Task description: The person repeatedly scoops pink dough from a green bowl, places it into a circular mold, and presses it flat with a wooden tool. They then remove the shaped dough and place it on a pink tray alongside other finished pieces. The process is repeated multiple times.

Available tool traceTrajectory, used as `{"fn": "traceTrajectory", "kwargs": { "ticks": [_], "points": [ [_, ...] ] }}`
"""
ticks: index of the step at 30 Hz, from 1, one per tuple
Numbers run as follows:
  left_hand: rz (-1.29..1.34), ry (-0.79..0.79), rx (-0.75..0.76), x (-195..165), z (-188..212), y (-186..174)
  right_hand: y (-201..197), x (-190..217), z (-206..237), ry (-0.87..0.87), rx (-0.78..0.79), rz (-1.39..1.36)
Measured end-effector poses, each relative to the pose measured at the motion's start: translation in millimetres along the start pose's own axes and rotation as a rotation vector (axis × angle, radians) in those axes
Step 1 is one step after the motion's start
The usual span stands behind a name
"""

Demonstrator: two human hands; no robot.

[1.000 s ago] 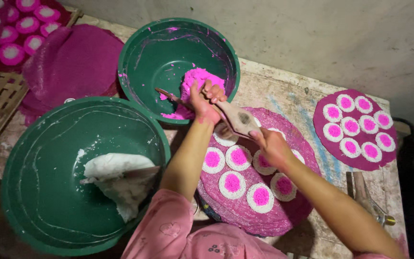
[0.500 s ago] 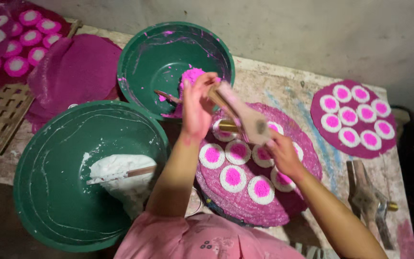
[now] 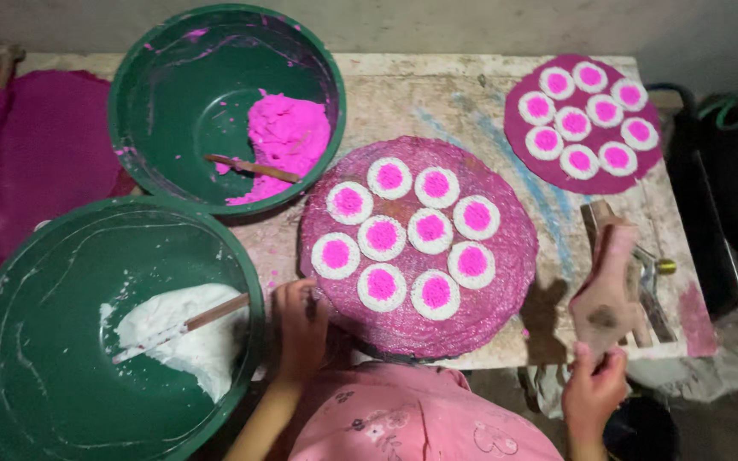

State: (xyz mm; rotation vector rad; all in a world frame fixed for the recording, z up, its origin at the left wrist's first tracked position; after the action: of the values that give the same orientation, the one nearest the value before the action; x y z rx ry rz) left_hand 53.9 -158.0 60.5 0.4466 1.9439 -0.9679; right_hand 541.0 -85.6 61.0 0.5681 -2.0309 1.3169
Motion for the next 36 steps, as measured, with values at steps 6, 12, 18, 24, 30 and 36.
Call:
{"fn": "traceTrajectory", "kwargs": {
  "ticks": [6,12,18,24,30,36],
  "points": [
    [-0.104,-0.044,0.025,2.1,1.5,19.0,-25.0,-46.5,32.2,0.18,0.108,0.587],
    [-0.258,-0.089,0.062,-4.0,-14.6,16.4,-54.9,-36.4,33.4,0.055,0.132,0.628],
    [-0.455,-0.083,0.11,-16.8,-7.5,20.6,-55.3,30.8,-13.6,-0.244,0.073,0.223],
    [-0.589,-0.173,0.187,-24.7,-4.2,15.4,8.3,106.0,-61.1,-0.546,0.234,0.154],
    [-0.741,-0.096,0.165,-42.9,-24.6,28.7,39.4,122.1,-101.6,-0.542,0.326,0.285],
    [-0.661,-0.057,0.117,-71.3,-39.1,44.8,38.4,111.8,-125.8,-0.401,0.374,0.221]
  ]
}}
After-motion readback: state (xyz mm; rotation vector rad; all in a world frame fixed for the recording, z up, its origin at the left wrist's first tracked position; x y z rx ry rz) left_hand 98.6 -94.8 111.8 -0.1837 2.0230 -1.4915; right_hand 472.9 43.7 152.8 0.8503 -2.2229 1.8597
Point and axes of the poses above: each hand's wrist, its own z-axis away from the middle knuckle, its own y-axis out of the palm, x = y × z, the point moved 6 cm from there along -z, towards the middle knuckle, and after that the axes turned 2 degrees about z, right-handed, at the moved point
